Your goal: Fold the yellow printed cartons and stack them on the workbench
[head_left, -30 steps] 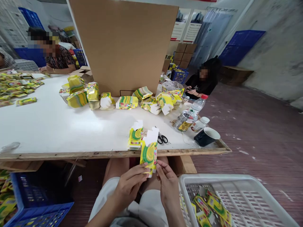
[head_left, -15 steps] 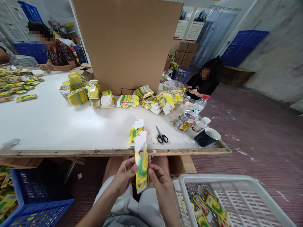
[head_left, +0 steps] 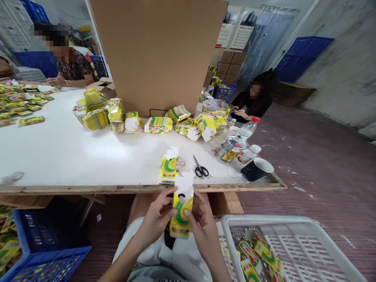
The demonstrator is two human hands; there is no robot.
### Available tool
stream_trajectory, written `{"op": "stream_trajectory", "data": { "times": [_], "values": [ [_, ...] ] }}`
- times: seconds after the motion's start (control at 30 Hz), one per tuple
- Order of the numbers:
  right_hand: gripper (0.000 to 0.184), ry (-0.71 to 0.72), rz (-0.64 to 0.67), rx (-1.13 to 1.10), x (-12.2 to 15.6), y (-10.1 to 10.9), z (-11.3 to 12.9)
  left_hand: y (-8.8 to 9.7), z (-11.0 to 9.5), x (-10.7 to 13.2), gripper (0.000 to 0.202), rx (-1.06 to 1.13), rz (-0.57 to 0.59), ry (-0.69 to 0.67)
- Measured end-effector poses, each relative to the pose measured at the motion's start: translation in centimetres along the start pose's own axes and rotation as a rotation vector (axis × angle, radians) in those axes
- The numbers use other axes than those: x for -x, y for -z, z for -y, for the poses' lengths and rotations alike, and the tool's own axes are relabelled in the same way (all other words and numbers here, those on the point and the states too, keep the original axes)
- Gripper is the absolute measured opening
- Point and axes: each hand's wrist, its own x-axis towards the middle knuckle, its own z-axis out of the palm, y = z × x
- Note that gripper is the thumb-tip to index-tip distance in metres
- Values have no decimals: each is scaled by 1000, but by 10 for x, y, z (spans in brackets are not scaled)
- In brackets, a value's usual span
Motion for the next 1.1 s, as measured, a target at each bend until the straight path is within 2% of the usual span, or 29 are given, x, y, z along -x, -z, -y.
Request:
{"op": "stream_trajectory", "data": {
  "times": [0.03,0.13,0.2,0.3,0.37,0.43,0.5,0.53,0.6,0.67,0.7,0.9,1.1],
  "values": [
    [50,17,22,15,-1,4,2,1,-2,0,45,-19,32,-2],
    [25,33,90,88,-4,13,8,1,-6,1,31,1,90,-4],
    [18,48,105,127,-5,15,13,1,-7,2,40,86,136,43],
    [20,85,73,148,-5,14,14,1,-8,3,71,194,199,115],
    [15,81,5,102,-5,12,11,2,-8,3,76,202,235,125],
    [23,58,-104,32,-5,13,8,3,-6,1,63,155,229,115],
    [31,37,-173,11,-5,16,8,3,-4,-1,46,47,164,67],
    [33,23,-153,24,-5,18,8,3,-3,-1,40,-11,128,40],
    [37,-32,-20,58,-5,22,11,1,-1,-2,34,-98,89,7],
    [40,-97,121,91,-5,23,13,-2,-2,-1,36,-131,85,2],
    [41,-116,149,120,-4,22,13,-3,-2,0,38,-133,93,5],
    [40,-87,59,347,-5,13,7,-4,-4,0,44,0,139,74],
    [43,-119,129,222,-8,19,10,-3,-6,-3,47,91,151,119]
  ]
}}
